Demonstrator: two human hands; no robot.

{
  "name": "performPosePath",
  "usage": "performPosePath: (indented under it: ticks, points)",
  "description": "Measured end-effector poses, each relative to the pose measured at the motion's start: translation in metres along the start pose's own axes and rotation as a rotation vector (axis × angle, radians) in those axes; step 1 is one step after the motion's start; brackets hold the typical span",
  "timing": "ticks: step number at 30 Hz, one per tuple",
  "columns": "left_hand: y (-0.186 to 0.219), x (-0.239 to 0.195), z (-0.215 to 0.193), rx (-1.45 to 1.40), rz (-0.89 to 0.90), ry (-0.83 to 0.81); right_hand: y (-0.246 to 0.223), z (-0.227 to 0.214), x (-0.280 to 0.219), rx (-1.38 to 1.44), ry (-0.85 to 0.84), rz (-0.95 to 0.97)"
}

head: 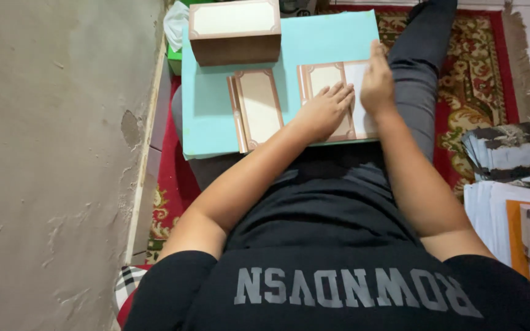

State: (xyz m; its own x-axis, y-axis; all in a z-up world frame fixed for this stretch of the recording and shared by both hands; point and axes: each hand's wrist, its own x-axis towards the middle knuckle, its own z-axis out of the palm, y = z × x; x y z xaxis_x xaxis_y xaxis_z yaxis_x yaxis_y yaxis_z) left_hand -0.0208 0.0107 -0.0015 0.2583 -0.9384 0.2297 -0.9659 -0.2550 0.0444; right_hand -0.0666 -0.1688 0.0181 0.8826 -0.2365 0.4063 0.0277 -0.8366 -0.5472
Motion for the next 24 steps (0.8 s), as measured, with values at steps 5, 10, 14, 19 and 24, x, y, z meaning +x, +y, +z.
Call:
performPosePath:
  ticks: [5,10,14,19,24]
  points:
    - [0.025,-0.031,-0.049,-0.127,0.038,-0.144,-0.002,-0.015,-0.006,0.339,0.207,0.096]
    - [0.028,-0.07,-0.049,-0.171,0.129,-0.202,0.01,-0.007,-0.005,0.376,0.227,0.063]
    - [0.029,-0.101,-0.086,-0.488,0.104,-0.023,0.005,-0.004,-0.005,0.319,0.21,0.012]
    - [0.011,-0.152,-0.147,-0.08,-0.049,0.179,-0.001,0.0,-0.009,0.075,0.161,-0.135]
    - [-0.02,-0.181,-0.12,-0.181,-0.225,0.002,-0.017,-0.007,-0.009,0.047,0.094,-0.134]
